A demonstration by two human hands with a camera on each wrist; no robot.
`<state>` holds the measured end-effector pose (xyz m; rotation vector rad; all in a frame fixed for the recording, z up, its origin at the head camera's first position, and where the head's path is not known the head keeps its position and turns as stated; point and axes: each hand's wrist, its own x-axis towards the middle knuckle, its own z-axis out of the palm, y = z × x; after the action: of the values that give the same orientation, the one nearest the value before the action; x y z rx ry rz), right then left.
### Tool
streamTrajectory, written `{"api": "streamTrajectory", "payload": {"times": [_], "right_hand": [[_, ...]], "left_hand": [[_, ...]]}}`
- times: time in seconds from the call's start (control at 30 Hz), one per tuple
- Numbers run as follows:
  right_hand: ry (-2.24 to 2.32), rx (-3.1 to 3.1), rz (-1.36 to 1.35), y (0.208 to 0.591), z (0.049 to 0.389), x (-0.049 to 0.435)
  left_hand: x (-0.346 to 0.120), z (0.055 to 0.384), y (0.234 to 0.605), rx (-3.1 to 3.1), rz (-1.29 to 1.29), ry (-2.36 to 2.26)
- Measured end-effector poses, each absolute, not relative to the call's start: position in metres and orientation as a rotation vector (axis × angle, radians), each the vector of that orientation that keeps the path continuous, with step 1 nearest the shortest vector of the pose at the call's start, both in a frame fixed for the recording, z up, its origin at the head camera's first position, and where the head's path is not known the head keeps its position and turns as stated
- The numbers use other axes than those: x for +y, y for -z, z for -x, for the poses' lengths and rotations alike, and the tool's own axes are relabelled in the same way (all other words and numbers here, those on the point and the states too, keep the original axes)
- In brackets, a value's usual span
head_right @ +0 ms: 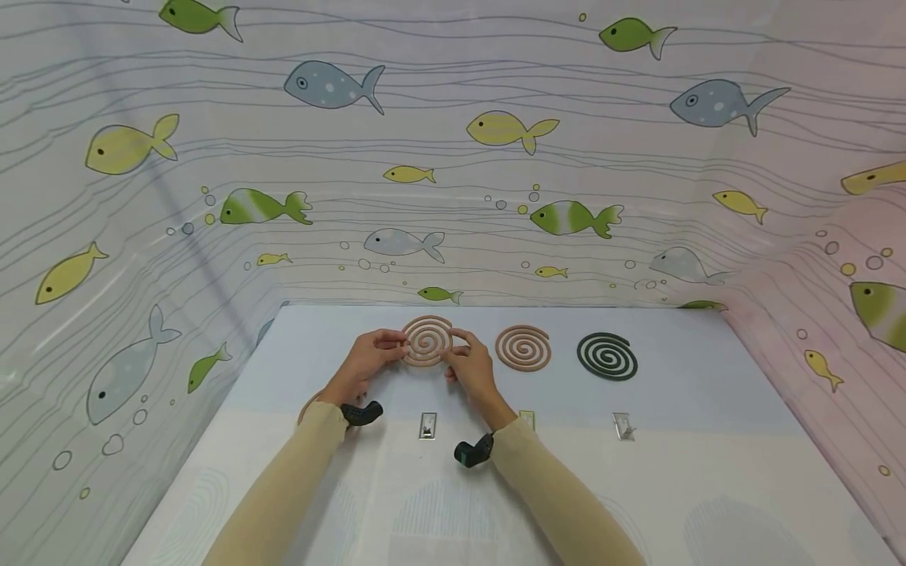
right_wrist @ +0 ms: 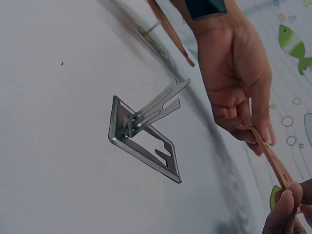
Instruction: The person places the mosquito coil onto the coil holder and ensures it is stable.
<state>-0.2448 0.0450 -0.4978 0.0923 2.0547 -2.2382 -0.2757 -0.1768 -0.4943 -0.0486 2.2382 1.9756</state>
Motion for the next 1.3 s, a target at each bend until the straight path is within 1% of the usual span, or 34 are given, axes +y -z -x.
{"api": "streamTrajectory", "payload": {"times": [0.47, 0.93, 1.3], "right_hand": [[2.196, 2.106, 0.000, 0.499, 0.240, 0.051], [2.097, 2.159, 0.010, 0.491, 0.232, 0.055], [2.120, 2.136, 0.081, 0.486, 0.225, 0.056]], "left_hand": [[-0.176, 0.268, 0.483, 2.255, -0.103, -1.910], [-0.179, 0.261, 0.475, 2.237, -0.162, -1.850], [-0.181, 0.253, 0.468, 2.255, -0.193, -1.842]]}}
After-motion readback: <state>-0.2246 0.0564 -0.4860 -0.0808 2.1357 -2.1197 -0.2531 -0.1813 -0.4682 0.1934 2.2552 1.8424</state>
